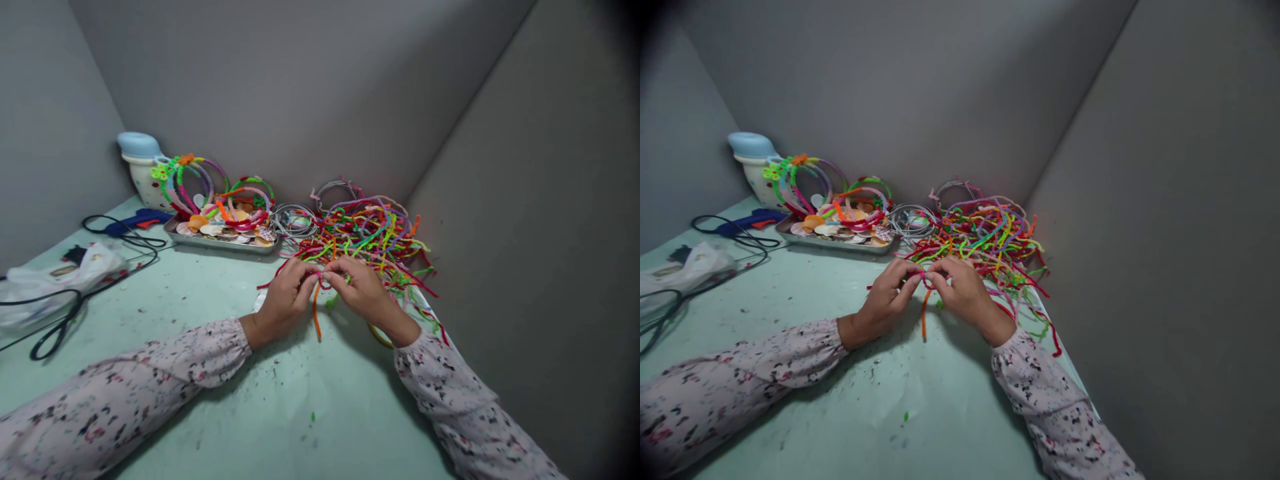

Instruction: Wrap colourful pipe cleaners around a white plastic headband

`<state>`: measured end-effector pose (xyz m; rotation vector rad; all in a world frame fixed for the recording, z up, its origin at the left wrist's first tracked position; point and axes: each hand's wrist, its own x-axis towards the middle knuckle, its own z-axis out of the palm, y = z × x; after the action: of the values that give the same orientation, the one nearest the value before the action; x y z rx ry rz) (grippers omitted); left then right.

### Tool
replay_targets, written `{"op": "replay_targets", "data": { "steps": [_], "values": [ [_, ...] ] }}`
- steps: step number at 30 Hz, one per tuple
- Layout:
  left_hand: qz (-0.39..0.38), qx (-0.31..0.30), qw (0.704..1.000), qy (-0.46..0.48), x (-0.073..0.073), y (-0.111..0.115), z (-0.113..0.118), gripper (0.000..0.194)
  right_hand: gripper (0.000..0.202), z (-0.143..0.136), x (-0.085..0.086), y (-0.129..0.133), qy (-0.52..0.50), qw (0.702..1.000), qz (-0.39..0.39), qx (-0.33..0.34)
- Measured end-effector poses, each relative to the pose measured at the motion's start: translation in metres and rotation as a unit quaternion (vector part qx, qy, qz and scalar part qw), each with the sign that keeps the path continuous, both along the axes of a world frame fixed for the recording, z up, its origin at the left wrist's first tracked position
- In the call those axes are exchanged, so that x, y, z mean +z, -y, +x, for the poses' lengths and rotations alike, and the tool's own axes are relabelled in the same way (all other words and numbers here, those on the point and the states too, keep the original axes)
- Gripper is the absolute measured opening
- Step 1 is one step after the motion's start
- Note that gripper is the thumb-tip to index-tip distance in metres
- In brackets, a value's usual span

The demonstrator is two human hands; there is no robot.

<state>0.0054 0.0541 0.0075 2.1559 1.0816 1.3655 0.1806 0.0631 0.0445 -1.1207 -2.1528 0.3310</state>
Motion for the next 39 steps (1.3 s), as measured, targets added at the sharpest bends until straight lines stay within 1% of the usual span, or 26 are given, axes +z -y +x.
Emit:
{"op": "replay_targets", "data": {
  "steps": [3,7,9,10,11,13,15,18,20,23,28,30,32,33,35,36,39],
  "values": [
    [-0.007,0.003,1.000,0.008,0.000,0.001,0.000,0.016,0.005,0.000,-0.001,0.001,-0.008,0.999,0.033,0.004],
    [-0.017,0.022,0.999,0.039,0.000,0.000,0.000,0.014,0.007,0.001,0.003,0.006,-0.058,0.989,0.134,-0.023],
    [-0.020,0.039,0.997,0.057,0.000,-0.002,0.000,0.012,0.006,0.001,0.004,0.010,-0.063,0.985,0.156,-0.022],
    [-0.020,0.046,0.997,0.065,-0.001,-0.003,0.000,0.012,0.007,0.000,0.004,0.011,-0.053,0.987,0.153,-0.007],
    [-0.022,0.053,0.996,0.072,-0.001,-0.004,0.000,0.011,0.009,-0.001,0.002,0.012,-0.033,0.990,0.140,0.017],
    [-0.025,0.066,0.994,0.081,-0.002,-0.006,0.000,0.011,0.010,-0.003,-0.002,0.012,-0.004,0.990,0.133,0.039],
    [-0.026,0.077,0.993,0.087,-0.003,-0.007,0.000,0.010,0.019,-0.005,-0.007,0.011,0.025,0.991,0.123,0.054],
    [-0.023,0.086,0.992,0.091,-0.004,-0.008,0.000,0.010,0.031,-0.005,-0.011,0.010,0.066,0.993,0.088,0.045],
    [-0.026,0.088,0.992,0.092,-0.005,-0.008,0.000,0.010,0.032,-0.005,-0.010,0.012,0.079,0.994,0.070,0.033],
    [-0.030,0.090,0.991,0.095,-0.005,-0.009,0.000,0.011,0.030,-0.006,-0.004,0.017,0.074,0.996,0.039,0.022],
    [-0.045,0.093,0.988,0.116,-0.007,-0.012,-0.001,0.010,0.030,-0.008,0.010,0.028,0.074,0.996,-0.045,0.027],
    [-0.056,0.088,0.986,0.127,-0.008,-0.012,-0.002,0.010,0.029,-0.006,0.017,0.032,0.075,0.993,-0.076,0.053],
    [-0.063,0.079,0.986,0.130,-0.009,-0.012,-0.002,0.011,0.027,-0.001,0.026,0.034,0.082,0.986,-0.112,0.096],
    [-0.067,0.073,0.987,0.129,-0.008,-0.011,-0.002,0.011,0.026,0.001,0.030,0.034,0.087,0.981,-0.136,0.109],
    [-0.076,0.061,0.988,0.123,-0.007,-0.009,-0.001,0.013,0.026,0.009,0.036,0.031,0.086,0.975,-0.156,0.135],
    [-0.080,0.056,0.988,0.121,-0.006,-0.009,-0.001,0.013,0.028,0.013,0.038,0.028,0.086,0.971,-0.169,0.144],
    [-0.089,0.044,0.988,0.117,-0.005,-0.006,0.000,0.013,0.027,0.026,0.041,0.019,0.060,0.975,-0.167,0.137]
  ]
}}
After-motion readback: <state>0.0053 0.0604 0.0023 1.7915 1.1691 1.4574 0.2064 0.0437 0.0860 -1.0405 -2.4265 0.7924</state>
